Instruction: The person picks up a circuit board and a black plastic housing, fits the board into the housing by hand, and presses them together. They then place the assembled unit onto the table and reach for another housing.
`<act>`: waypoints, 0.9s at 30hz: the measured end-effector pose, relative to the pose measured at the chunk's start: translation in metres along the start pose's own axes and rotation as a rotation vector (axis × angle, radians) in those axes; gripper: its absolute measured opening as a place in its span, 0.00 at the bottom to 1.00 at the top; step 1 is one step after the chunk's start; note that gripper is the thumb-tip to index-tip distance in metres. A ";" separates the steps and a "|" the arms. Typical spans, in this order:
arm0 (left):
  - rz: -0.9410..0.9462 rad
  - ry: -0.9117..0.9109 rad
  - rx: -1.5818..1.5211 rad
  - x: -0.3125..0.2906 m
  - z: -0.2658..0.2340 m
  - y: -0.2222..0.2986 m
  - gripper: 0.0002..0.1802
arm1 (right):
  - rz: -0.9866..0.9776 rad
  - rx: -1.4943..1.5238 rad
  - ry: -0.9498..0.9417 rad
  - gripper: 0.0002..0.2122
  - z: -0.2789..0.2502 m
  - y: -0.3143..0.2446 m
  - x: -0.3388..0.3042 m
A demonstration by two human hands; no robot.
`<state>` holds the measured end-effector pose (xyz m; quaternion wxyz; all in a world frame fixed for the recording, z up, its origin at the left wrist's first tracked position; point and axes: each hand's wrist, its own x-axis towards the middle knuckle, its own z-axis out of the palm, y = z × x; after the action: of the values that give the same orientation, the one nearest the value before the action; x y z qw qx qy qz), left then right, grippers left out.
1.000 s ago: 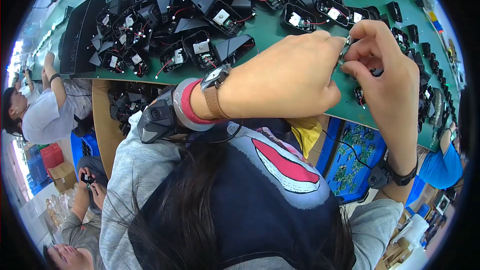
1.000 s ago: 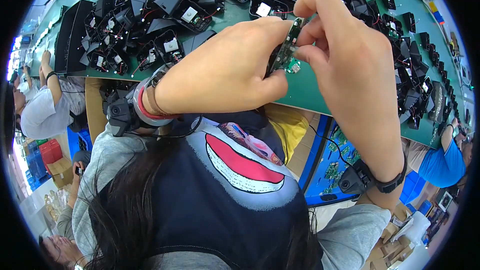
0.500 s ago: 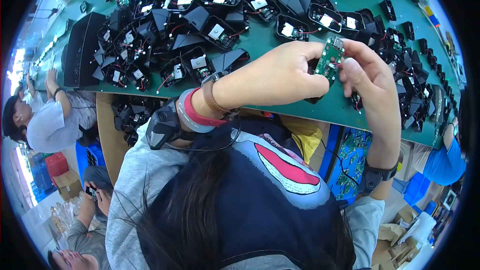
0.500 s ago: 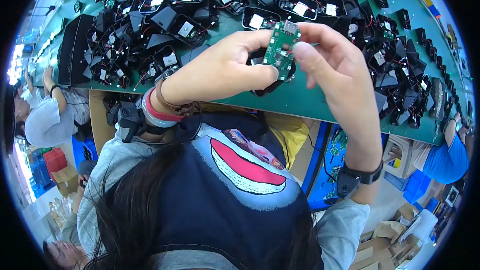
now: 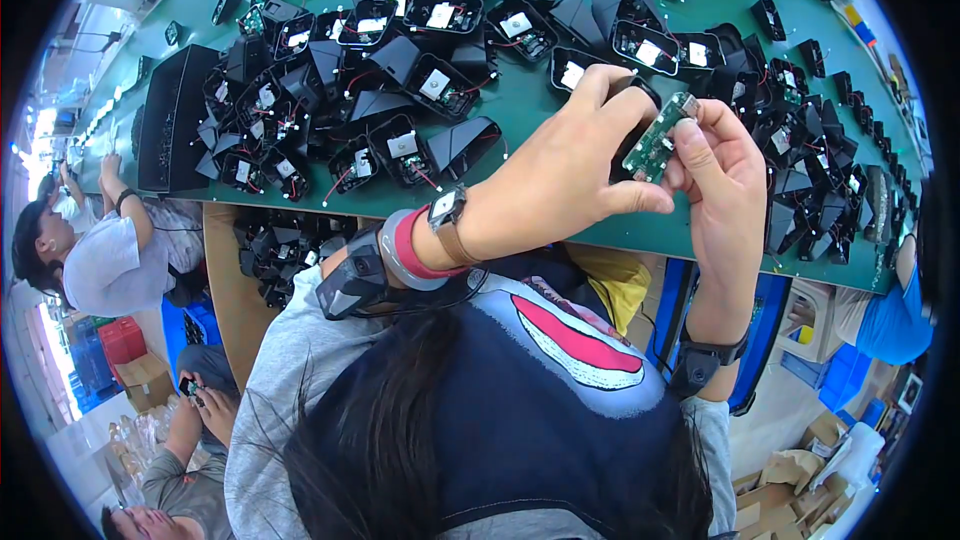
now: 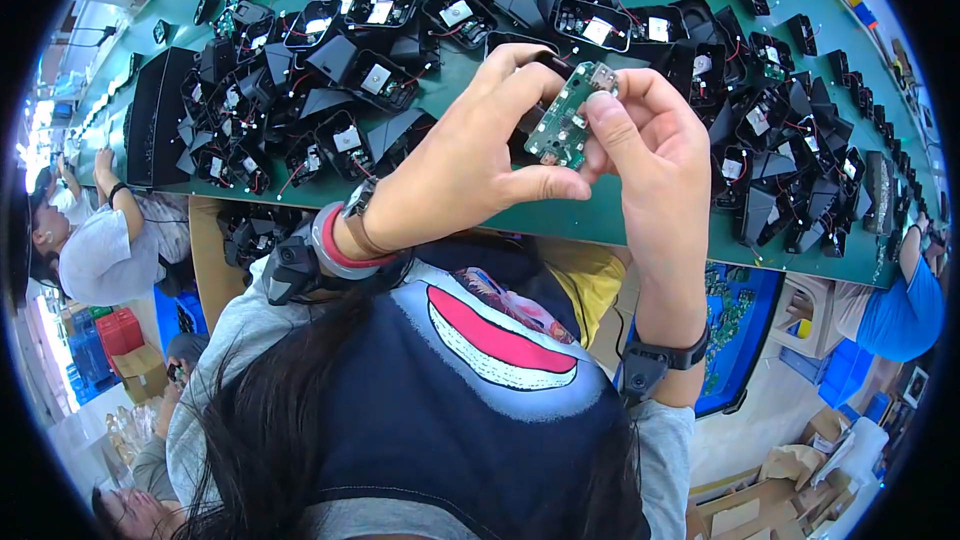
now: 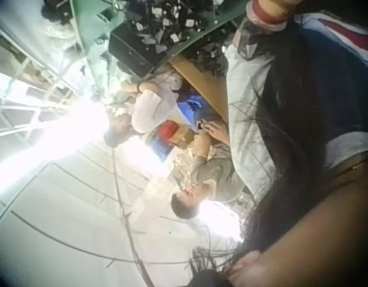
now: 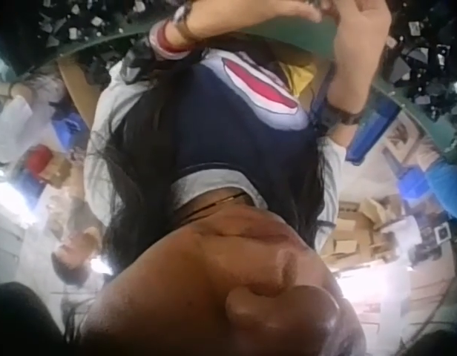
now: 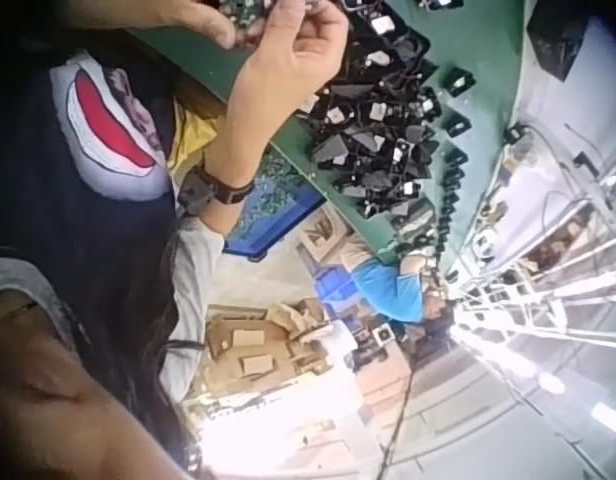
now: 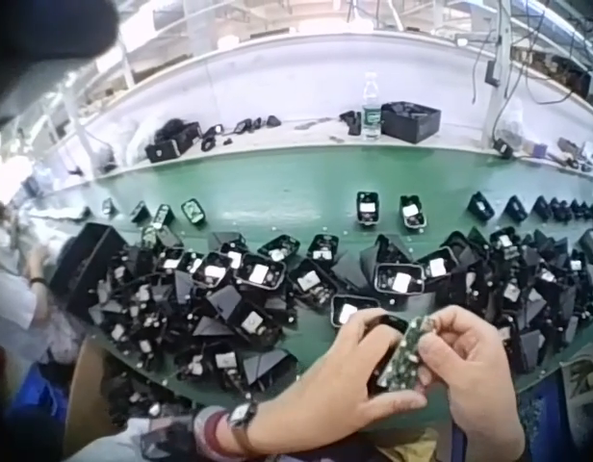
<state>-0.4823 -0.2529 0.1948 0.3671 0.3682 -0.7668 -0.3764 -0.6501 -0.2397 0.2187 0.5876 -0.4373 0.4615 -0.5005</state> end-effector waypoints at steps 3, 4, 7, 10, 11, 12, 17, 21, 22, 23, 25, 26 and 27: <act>0.087 0.037 -0.043 -0.001 0.003 -0.001 0.42 | -0.019 -0.020 0.019 0.07 0.003 0.001 0.001; 0.098 0.044 -0.111 -0.003 0.003 0.001 0.43 | -0.032 -0.025 0.036 0.08 0.007 0.002 0.001; 0.100 0.047 -0.220 -0.006 0.002 -0.004 0.44 | -0.141 -0.105 0.097 0.10 0.022 0.007 0.001; 0.081 0.054 -0.287 -0.009 -0.001 -0.004 0.40 | -0.175 -0.314 0.046 0.13 0.016 0.007 -0.001; 0.048 0.023 -0.379 -0.009 -0.005 -0.001 0.38 | -0.233 -0.387 0.071 0.15 0.015 0.012 0.002; 0.015 -0.008 -0.472 -0.009 -0.007 0.000 0.36 | -0.233 -0.385 0.071 0.15 0.019 0.013 0.004; -0.111 0.090 -0.728 -0.010 -0.009 -0.001 0.31 | -0.121 -0.139 -0.056 0.18 0.028 0.019 0.003; -0.155 -0.021 -0.754 -0.009 -0.018 0.005 0.32 | -0.048 -0.081 -0.200 0.23 0.020 0.021 -0.012; -0.146 -0.024 -0.750 -0.008 -0.018 0.005 0.32 | -0.028 -0.075 -0.233 0.23 0.018 0.019 -0.011; -0.070 -0.020 -0.674 -0.009 -0.015 0.002 0.32 | -0.001 -0.024 -0.241 0.24 0.015 0.020 -0.009; 0.052 0.014 -0.546 -0.007 -0.008 0.004 0.32 | -0.016 -0.007 -0.253 0.25 0.010 0.021 -0.005; 0.084 0.026 -0.468 -0.005 -0.006 0.006 0.33 | -0.019 0.012 -0.267 0.25 0.007 0.023 -0.001; 0.097 0.055 -0.450 -0.004 -0.001 0.007 0.33 | -0.022 0.082 -0.239 0.25 0.003 0.030 -0.001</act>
<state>-0.4819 -0.2465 0.1997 0.4784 0.2501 -0.6700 -0.5096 -0.6417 -0.2355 0.1904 0.6502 -0.4746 0.3626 -0.4696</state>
